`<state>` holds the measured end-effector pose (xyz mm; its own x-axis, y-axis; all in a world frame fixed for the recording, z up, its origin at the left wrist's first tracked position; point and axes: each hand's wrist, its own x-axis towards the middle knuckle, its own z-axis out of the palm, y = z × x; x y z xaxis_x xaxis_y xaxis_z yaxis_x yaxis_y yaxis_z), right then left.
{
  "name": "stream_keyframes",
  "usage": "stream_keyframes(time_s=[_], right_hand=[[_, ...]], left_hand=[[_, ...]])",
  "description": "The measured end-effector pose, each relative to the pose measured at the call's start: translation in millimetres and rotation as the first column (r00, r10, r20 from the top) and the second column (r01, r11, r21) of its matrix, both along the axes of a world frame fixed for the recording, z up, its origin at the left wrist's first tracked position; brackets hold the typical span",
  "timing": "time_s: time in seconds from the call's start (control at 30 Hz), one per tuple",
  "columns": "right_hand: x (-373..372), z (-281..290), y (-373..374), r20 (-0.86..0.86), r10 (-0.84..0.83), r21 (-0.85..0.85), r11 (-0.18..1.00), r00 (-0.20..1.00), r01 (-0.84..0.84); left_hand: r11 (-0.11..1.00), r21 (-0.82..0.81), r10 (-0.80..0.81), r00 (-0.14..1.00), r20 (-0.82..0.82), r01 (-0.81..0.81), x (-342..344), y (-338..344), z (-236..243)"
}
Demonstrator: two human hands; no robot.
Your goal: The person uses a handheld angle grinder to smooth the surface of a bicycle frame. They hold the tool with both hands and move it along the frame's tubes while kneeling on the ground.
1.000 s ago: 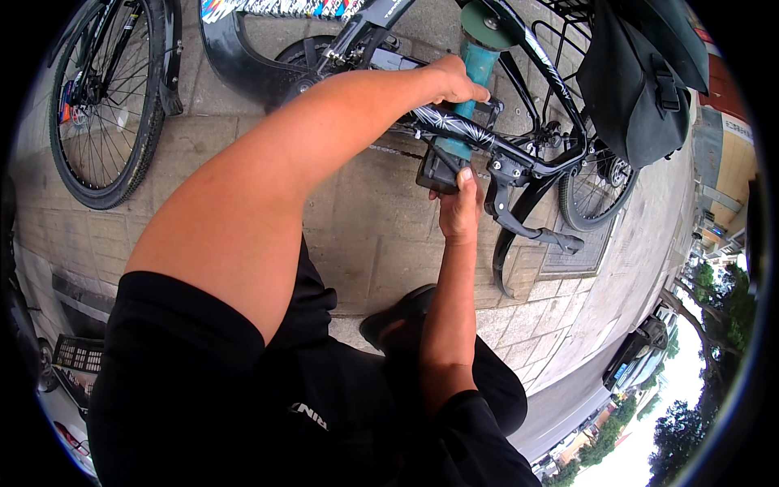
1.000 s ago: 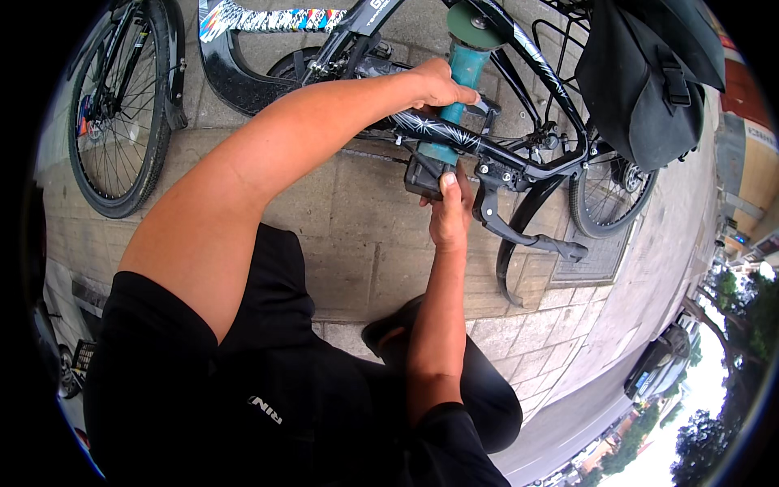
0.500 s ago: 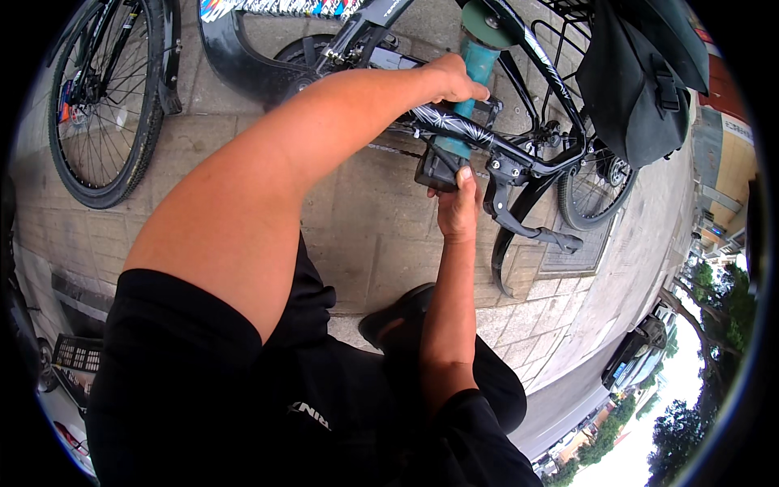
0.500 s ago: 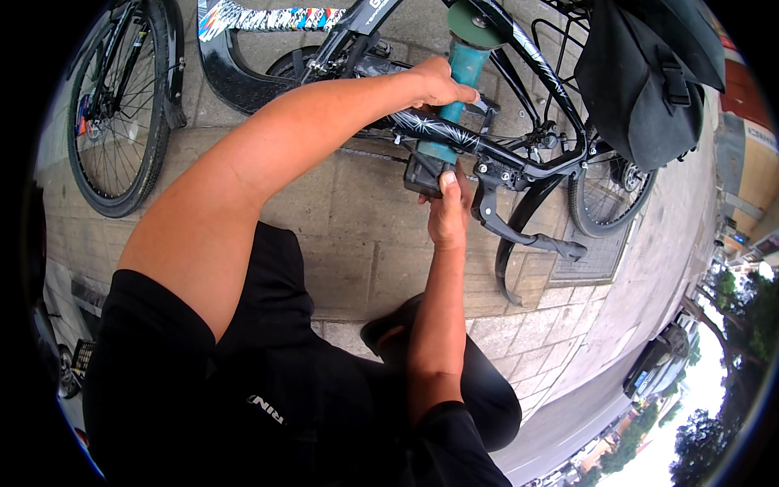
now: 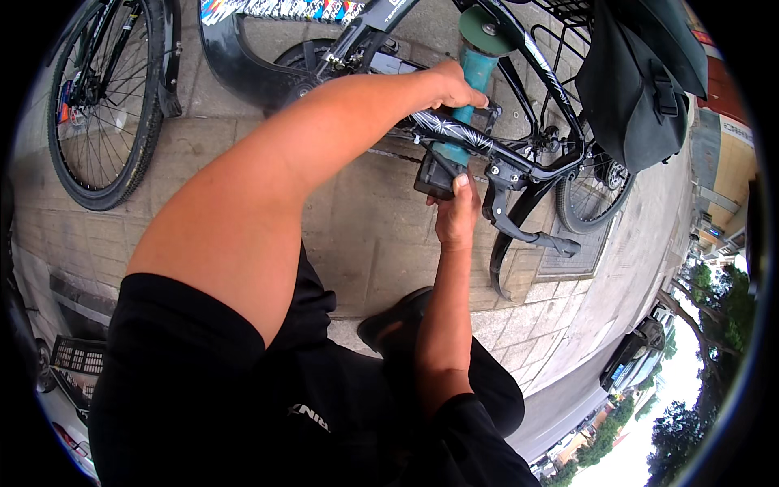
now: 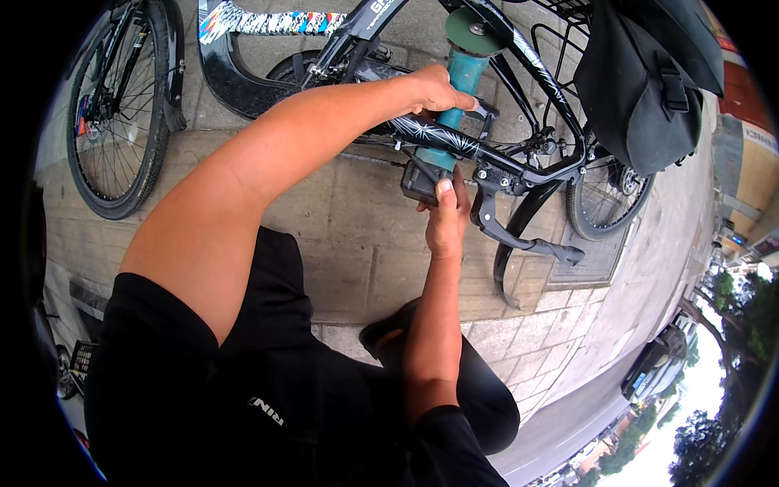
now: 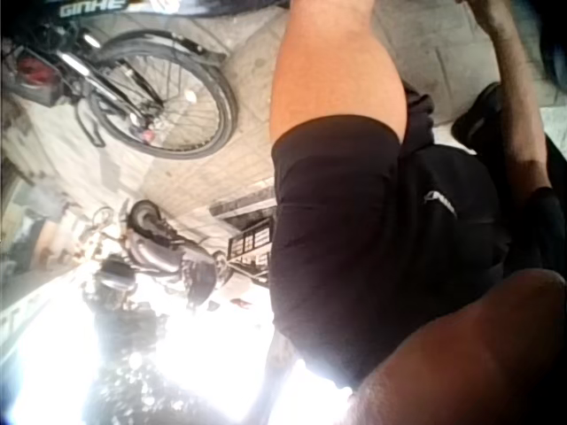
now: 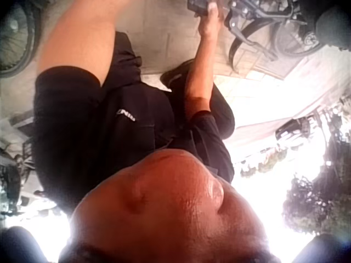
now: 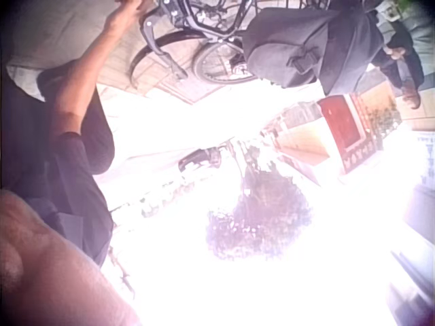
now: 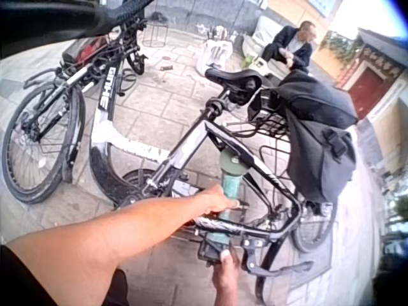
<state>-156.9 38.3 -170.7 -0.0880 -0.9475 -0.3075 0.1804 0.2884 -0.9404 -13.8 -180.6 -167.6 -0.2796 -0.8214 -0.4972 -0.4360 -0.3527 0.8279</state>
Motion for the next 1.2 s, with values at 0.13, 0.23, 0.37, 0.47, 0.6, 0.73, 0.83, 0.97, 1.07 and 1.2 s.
stream_keyframes(time_s=[0.13,0.23,0.37,0.47,0.6,0.73,0.83,0.97,1.07,1.2], right_hand=[[-1.1,-1.8,0.5,0.019,-0.009,0.015,1.0,1.0,0.009],[-1.5,-1.0,-0.2,0.03,0.007,0.005,1.0,1.0,-0.007],[-2.4,-1.0,-0.5,0.038,0.022,-0.001,1.0,0.999,-0.022],[-0.9,-0.6,-2.1,0.045,0.04,-0.003,0.999,0.998,-0.04],[-2.0,-1.8,-1.4,0.049,0.024,0.008,1.0,0.999,-0.025],[-2.5,-2.7,-1.4,0.065,0.008,0.026,1.0,0.998,-0.01],[-3.1,-2.6,-1.5,0.078,0.007,0.029,1.0,0.997,-0.01],[-1.9,-2.9,-2.3,0.096,0.016,0.028,0.999,0.995,-0.018],[-3.6,-6.3,-1.7,0.107,0.02,0.025,0.999,0.994,-0.023],[-3.7,-5.4,-2.1,0.118,0.023,0.026,0.999,0.993,-0.026]], left_hand=[[1.0,0.0,-0.029,0.999,0.038,0.029,-0.9,-2.2,2.3],[1.0,0.001,-0.023,0.999,0.032,0.023,-0.1,-1.3,2.8],[0.999,0.005,-0.036,0.999,0.036,0.036,-1.8,-3.7,0.5],[1.0,-0.015,-0.02,0.999,0.032,0.021,-1.2,-5.0,-7.9],[0.999,0.003,-0.035,0.999,0.042,0.034,-1.5,-4.8,-3.3],[1.0,-0.009,-0.016,0.998,0.058,0.016,-0.6,-1.9,1.9],[1.0,0.005,-0.027,0.998,0.058,0.026,0.2,-2.7,4.0],[1.0,0.015,-0.012,0.999,0.034,0.011,0.3,-3.6,-1.5],[1.0,-0.002,0.006,1.0,0.026,-0.006,-1.2,-3.4,-3.7],[1.0,0.004,0.005,1.0,0.031,-0.006,-1.4,-0.9,1.1]])
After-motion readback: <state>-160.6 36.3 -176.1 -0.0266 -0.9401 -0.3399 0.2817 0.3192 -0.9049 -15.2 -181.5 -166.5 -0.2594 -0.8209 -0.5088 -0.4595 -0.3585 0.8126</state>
